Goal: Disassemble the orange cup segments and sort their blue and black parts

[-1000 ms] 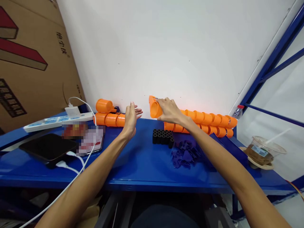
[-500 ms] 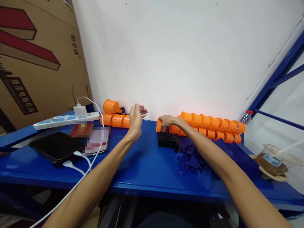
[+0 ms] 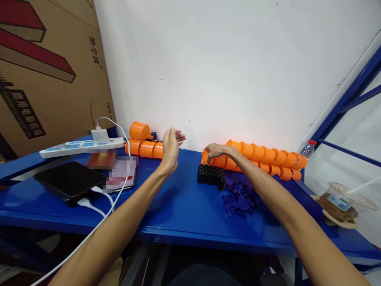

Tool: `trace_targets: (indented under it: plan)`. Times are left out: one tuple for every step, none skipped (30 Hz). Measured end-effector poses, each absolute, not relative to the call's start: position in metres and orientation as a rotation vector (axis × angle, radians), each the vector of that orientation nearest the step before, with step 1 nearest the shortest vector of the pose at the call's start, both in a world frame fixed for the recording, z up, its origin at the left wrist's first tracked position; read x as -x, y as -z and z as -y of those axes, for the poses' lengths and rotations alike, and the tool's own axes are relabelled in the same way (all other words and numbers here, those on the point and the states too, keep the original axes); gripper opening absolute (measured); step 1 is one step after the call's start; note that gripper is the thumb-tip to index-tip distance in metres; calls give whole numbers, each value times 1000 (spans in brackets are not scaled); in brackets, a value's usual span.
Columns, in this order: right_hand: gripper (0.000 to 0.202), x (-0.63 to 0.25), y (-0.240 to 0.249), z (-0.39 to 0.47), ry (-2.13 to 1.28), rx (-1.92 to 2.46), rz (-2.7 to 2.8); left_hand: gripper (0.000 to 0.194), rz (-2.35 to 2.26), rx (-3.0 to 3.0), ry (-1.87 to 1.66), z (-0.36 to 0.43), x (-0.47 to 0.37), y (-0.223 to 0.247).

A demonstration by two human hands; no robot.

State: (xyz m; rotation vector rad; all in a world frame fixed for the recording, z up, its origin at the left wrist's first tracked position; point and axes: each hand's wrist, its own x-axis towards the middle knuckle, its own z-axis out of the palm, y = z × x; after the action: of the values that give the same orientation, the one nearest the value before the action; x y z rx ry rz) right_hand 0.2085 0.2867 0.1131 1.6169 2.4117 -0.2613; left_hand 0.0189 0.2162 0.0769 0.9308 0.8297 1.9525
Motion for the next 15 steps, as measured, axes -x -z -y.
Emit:
trace_targets:
  plan:
    - [77, -210, -113, -286, 269, -1618, -2408, 42, -829, -932, -1953, -216, -19, -77]
    - [77, -211, -112, -286, 276, -1614, -2408, 42, -828, -934, -1954, -217, -19, -77]
    - [76, -212, -111, -285, 279, -1609, -2411, 42, -825, -935, -1957, -217, -19, -77]
    - [74, -213, -111, -286, 279, -1606, -2413, 42, -821, -937, -1960, -218, -19, -76]
    - [73, -214, -111, -287, 283, -1602, -2413, 43, -816, -938, -1964, -219, -20, -76]
    - [73, -215, -112, -289, 292, -1598, -2410, 43, -812, -940, -1968, -219, -21, -76]
    - [76, -216, -114, -291, 306, -1595, -2408, 44, -808, -946, -1973, -219, -22, -76]
    - [78, -215, -116, -293, 320, -1601, -2414, 44, -805, -964, -1980, -219, -23, -76]
    - [80, -213, -119, -296, 329, -1621, -2433, 43, -804, -1002, -1996, -218, -24, -76]
    - [80, -210, -122, -298, 323, -1655, -2475, 42, -806, -1066, -2022, -216, -26, -75]
    - [79, -204, -125, -299, 300, -1702, -2540, 41, -811, -1159, -2056, -213, -27, -75]
    - [76, -196, -128, -300, 265, -1746, -2624, 39, -818, -1282, -2097, -210, -29, -75]
    - [71, -186, -129, -299, 231, -1766, -2712, 37, -828, -1424, -2138, -206, -30, -74]
    - [65, -175, -128, -298, 208, -1758, -2788, 35, -836, -1578, -2177, -202, -31, -73]
    - [59, -163, -127, -296, 196, -1730, -2843, 34, -836, -1728, -2209, -198, -33, -72]
